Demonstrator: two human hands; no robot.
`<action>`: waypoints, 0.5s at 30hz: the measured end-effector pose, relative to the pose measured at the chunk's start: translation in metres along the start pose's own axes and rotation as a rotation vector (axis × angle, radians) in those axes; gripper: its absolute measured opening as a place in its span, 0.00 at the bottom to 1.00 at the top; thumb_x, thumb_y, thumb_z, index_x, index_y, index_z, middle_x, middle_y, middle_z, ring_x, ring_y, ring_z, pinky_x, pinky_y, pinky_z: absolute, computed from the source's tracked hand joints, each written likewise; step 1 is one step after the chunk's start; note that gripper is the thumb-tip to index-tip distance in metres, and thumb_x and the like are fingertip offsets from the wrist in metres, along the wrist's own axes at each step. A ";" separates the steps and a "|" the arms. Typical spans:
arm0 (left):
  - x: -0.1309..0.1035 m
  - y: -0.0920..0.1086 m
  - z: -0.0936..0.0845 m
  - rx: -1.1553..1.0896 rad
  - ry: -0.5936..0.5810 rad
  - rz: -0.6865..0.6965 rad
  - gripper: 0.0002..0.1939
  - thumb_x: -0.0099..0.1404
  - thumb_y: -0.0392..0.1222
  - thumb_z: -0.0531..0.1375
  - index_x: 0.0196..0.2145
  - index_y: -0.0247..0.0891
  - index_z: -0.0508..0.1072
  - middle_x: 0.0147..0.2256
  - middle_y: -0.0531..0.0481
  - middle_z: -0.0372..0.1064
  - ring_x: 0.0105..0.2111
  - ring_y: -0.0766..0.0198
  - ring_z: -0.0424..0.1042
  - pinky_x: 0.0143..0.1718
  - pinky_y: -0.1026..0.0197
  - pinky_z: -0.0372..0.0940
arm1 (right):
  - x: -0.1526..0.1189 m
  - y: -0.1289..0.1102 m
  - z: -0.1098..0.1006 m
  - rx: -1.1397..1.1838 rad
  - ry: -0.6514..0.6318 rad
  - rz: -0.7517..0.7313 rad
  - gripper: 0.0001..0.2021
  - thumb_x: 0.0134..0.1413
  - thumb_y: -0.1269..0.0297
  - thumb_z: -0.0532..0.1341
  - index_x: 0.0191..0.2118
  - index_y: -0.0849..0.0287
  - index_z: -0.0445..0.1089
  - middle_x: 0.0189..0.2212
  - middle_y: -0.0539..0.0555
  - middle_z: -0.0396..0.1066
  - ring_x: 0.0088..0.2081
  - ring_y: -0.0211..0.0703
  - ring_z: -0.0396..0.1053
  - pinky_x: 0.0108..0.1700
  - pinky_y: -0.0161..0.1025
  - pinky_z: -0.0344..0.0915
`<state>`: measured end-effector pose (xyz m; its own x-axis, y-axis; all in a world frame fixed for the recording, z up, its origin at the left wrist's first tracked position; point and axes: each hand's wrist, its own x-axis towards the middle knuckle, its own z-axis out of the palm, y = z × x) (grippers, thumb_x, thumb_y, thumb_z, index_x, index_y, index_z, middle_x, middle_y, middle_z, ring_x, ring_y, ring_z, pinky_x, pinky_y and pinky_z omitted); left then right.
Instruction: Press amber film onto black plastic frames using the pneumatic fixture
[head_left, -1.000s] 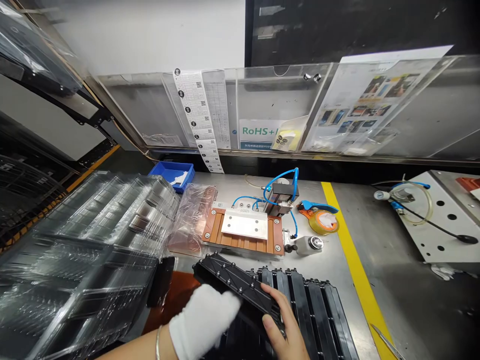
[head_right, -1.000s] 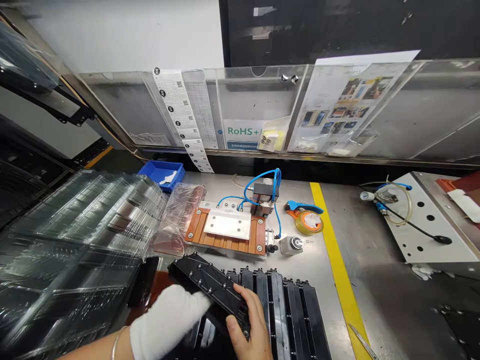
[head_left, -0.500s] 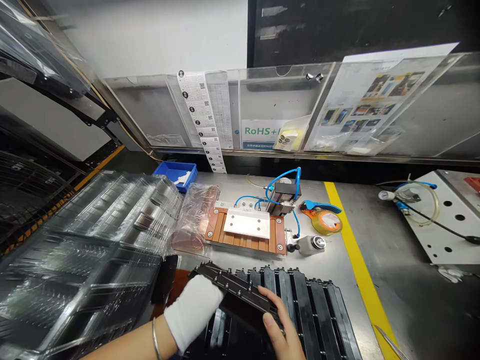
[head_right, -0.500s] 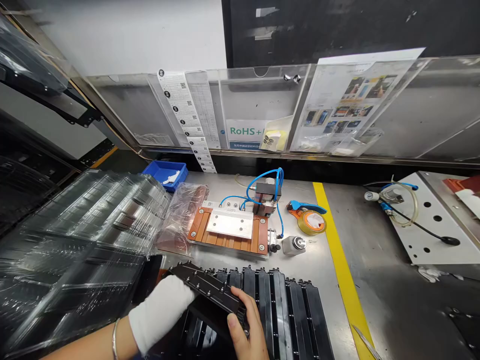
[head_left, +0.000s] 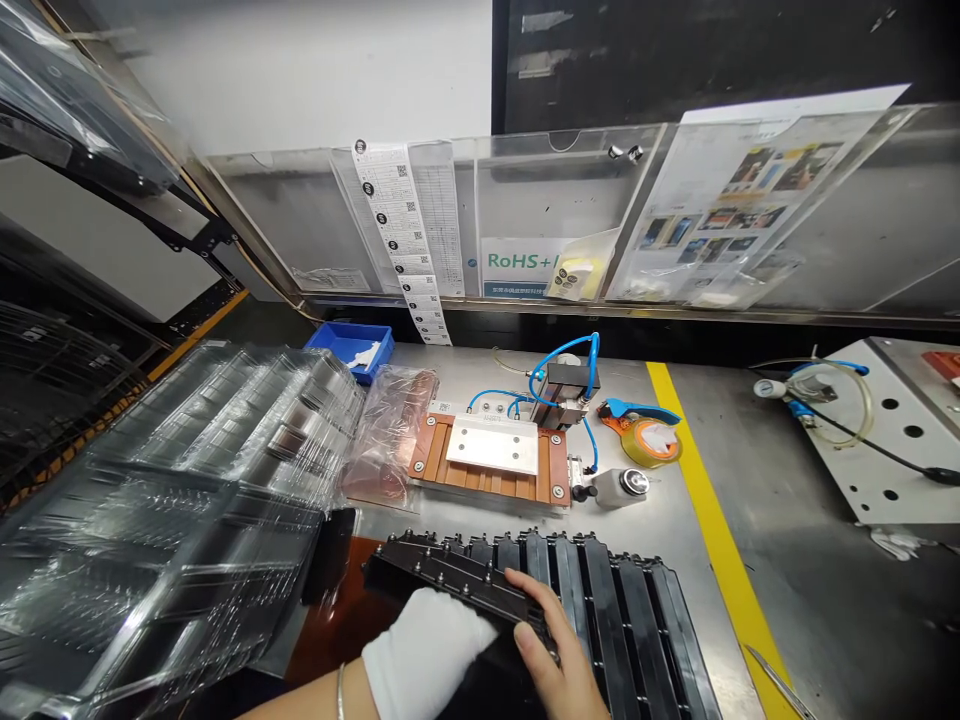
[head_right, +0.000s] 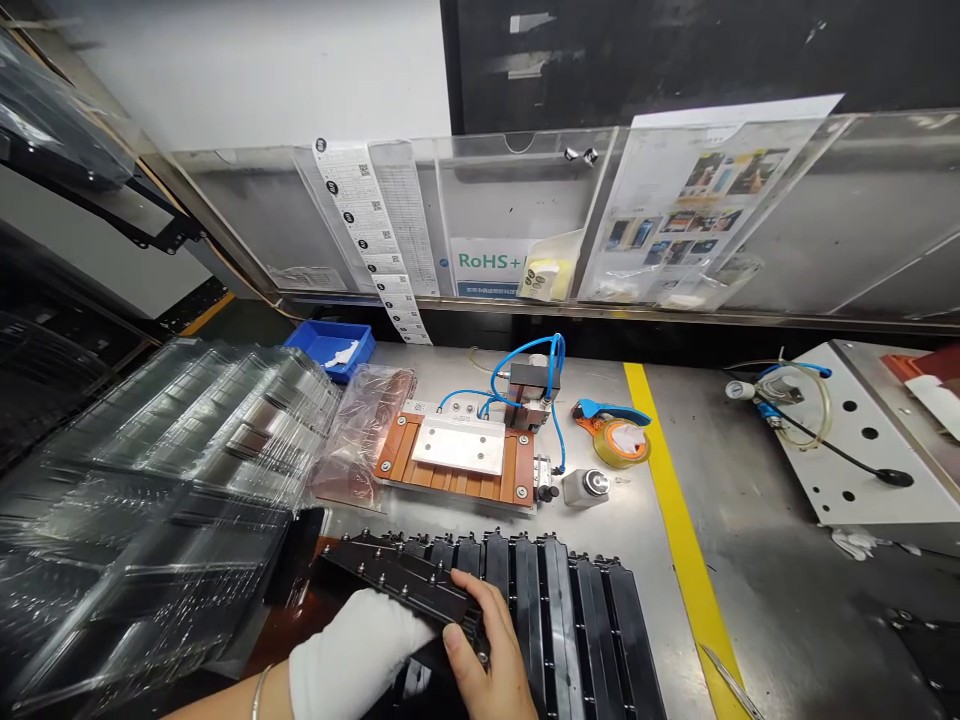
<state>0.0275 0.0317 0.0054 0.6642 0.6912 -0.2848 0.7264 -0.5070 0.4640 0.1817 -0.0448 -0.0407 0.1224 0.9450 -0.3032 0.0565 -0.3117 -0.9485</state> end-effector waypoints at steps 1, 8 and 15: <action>-0.001 -0.005 -0.008 0.005 -0.021 -0.044 0.13 0.65 0.37 0.55 0.41 0.48 0.78 0.33 0.51 0.79 0.37 0.60 0.76 0.43 0.60 0.69 | 0.000 0.000 -0.003 -0.008 0.001 -0.002 0.28 0.53 0.36 0.56 0.52 0.48 0.71 0.54 0.53 0.71 0.57 0.53 0.66 0.58 0.41 0.64; -0.011 -0.038 -0.009 0.182 -0.137 -0.326 0.06 0.51 0.34 0.67 0.23 0.45 0.77 0.19 0.54 0.73 0.28 0.55 0.74 0.34 0.56 0.70 | -0.004 -0.001 -0.013 -0.090 -0.026 -0.002 0.28 0.55 0.37 0.55 0.53 0.50 0.71 0.54 0.55 0.71 0.56 0.53 0.67 0.56 0.41 0.67; -0.049 -0.003 -0.053 0.397 -0.250 -0.432 0.10 0.58 0.25 0.59 0.32 0.30 0.80 0.29 0.33 0.77 0.32 0.41 0.77 0.34 0.45 0.70 | -0.004 -0.005 -0.012 -0.101 -0.051 0.031 0.29 0.55 0.36 0.53 0.55 0.46 0.68 0.56 0.54 0.69 0.57 0.56 0.66 0.58 0.48 0.65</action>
<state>-0.0162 0.0263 0.0623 0.2827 0.7594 -0.5860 0.9164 -0.3943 -0.0688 0.1923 -0.0480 -0.0333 0.0753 0.9378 -0.3390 0.1531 -0.3468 -0.9253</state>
